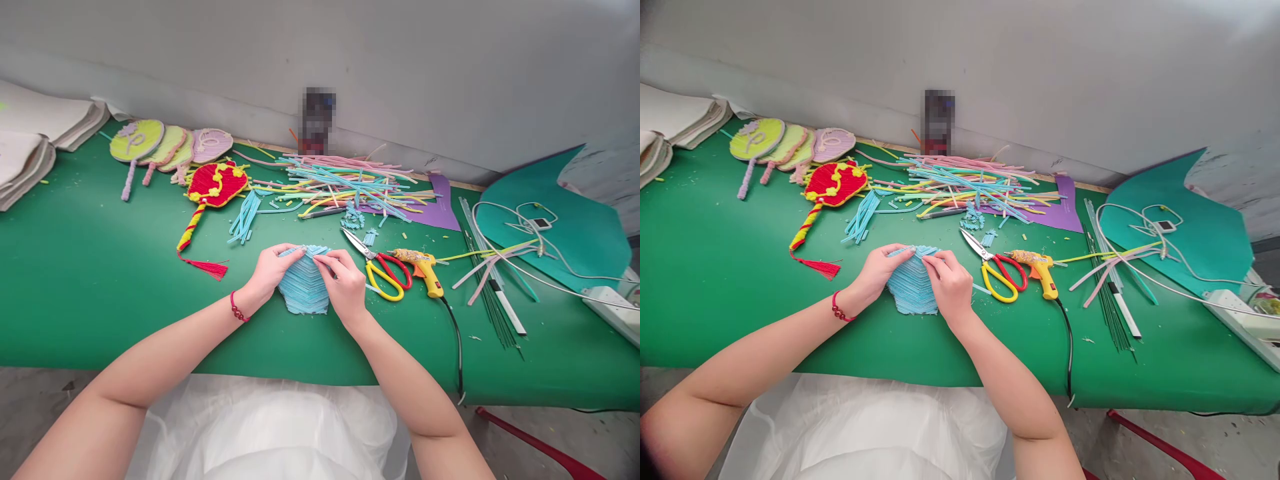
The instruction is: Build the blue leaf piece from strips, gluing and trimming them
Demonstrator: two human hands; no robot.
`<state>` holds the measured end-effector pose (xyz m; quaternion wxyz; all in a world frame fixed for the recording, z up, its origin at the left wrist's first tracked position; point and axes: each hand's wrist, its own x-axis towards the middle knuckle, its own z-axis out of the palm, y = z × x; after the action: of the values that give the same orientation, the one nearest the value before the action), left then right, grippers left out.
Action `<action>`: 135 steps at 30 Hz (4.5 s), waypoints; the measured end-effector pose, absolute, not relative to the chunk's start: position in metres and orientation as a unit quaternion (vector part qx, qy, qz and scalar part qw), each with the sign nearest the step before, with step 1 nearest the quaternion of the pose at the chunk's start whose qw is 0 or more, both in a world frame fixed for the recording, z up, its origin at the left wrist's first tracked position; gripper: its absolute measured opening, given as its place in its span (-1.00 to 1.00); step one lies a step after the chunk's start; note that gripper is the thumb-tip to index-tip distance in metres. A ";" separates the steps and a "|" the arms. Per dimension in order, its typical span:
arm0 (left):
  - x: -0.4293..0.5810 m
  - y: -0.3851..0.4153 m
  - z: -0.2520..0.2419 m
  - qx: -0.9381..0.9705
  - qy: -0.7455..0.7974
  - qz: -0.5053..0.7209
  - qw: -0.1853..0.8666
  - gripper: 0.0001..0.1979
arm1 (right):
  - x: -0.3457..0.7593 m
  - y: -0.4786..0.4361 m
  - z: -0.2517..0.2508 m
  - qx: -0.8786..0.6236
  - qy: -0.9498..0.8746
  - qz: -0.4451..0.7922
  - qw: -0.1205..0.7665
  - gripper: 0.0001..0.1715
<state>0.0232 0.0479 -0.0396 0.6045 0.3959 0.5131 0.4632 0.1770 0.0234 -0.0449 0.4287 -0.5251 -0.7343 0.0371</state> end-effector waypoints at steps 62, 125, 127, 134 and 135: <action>0.009 0.055 -0.033 0.410 0.515 0.435 0.615 -0.61 | 0.225 0.043 -0.025 -0.539 -0.694 0.146 0.454 -0.71; 0.013 0.052 -0.038 0.512 0.515 0.387 0.569 -0.65 | 0.204 0.041 -0.034 -0.521 -0.526 0.511 0.437 -0.61; 0.013 0.052 -0.037 0.513 0.508 0.383 0.576 -0.65 | 0.203 0.040 -0.033 -0.521 -0.530 0.508 0.436 -0.62; 0.014 0.052 -0.039 0.522 0.496 0.370 0.586 -0.65 | 0.205 0.040 -0.033 -0.522 -0.551 0.488 0.432 -0.61; 0.014 0.053 -0.039 0.524 0.498 0.371 0.583 -0.65 | 0.205 0.040 -0.034 -0.522 -0.553 0.485 0.431 -0.61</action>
<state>0.0136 0.0526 -0.0392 0.5831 0.5241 0.4980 0.3706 0.2047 0.0403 -0.0338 0.4305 -0.5222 -0.5534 0.4855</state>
